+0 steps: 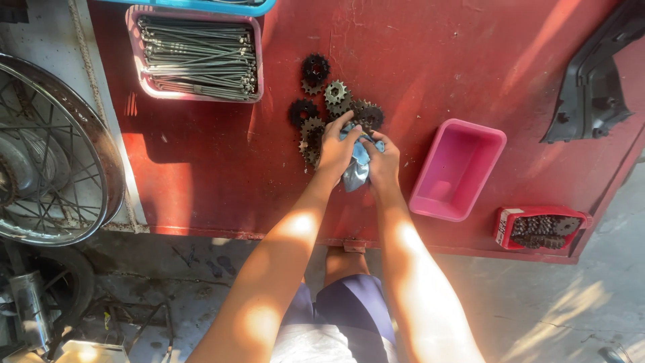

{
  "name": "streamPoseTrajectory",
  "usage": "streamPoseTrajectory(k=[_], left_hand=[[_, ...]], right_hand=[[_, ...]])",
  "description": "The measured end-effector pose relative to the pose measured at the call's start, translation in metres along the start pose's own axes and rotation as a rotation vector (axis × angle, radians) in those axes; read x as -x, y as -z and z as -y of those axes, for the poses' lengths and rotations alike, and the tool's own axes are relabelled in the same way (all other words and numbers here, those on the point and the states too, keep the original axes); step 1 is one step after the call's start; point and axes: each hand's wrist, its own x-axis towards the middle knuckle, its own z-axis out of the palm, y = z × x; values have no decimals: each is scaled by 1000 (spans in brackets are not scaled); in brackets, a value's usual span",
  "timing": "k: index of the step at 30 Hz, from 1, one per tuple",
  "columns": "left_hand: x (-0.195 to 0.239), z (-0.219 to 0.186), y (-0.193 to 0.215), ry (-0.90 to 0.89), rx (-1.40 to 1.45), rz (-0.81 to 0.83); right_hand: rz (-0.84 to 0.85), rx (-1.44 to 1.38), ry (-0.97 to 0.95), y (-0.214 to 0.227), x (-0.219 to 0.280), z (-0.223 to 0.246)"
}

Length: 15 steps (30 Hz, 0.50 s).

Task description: The person cleans a red plastic container filled with small metal parts using a cloth. They then empty a pink container of gears onto a red workbench and wipe each gear individually with the cloth. The cleaned gears are placed back into the pink container.

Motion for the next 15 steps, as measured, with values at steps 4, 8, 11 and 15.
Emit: streamPoseTrajectory(k=[4,8,11,15], left_hand=[[21,-31,10,37,17,2],[55,-58,16,-67,90,-70],[84,-86,28,-82,176,-68],[117,-108,34,-121,238,-147]], right_hand=[[-17,-7,17,5,8,3],[-34,28,115,3,52,29],[-39,86,215,7,81,48],[-29,62,236,6,141,87]])
